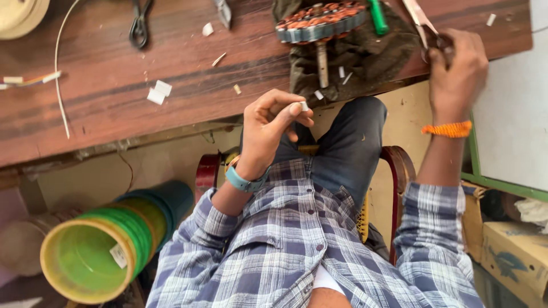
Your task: The person sits at a workbench repairing an electric motor armature. They cut small white insulation paper pieces with scissors, fold them by hand, and insert them one at a time into the slots between the armature's copper windings, occasionally using a screwdriver to help seat the paper.
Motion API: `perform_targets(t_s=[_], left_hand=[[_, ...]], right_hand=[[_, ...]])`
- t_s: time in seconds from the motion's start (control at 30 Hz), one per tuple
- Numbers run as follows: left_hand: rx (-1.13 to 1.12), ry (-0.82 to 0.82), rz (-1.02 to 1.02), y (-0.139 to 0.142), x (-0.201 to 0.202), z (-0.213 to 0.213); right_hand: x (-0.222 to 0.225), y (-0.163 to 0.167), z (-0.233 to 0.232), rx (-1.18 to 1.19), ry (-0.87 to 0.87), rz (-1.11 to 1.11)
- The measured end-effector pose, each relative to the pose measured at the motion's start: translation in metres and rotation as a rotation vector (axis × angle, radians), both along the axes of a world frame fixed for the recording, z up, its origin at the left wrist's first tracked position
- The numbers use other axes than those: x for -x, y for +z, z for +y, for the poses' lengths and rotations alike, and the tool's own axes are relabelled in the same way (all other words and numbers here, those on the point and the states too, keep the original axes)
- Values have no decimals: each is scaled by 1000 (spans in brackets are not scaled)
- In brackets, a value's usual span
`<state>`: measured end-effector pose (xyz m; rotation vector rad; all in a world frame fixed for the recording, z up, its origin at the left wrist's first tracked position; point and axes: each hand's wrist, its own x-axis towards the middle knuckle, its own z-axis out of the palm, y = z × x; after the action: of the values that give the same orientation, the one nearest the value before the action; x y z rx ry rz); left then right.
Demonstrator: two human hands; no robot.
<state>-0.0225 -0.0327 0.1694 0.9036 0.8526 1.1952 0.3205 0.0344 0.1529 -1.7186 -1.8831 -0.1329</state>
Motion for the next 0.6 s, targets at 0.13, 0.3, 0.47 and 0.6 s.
perform_targets(t_s=[0.13,0.3,0.47,0.6], left_hand=[[-10,69,144,-4,2,2],[-57,-27,187,0,-8,7],[-136,-58,141,-6,-24,17],[-189,-69,148,-16,-31,22]], right_hand=[[3,3,-35,193,-178,143],[0,-13,-56,336,-21,1094],[47,-37,-108,690,100,1351],[79,-38,-135,989,366,1312]])
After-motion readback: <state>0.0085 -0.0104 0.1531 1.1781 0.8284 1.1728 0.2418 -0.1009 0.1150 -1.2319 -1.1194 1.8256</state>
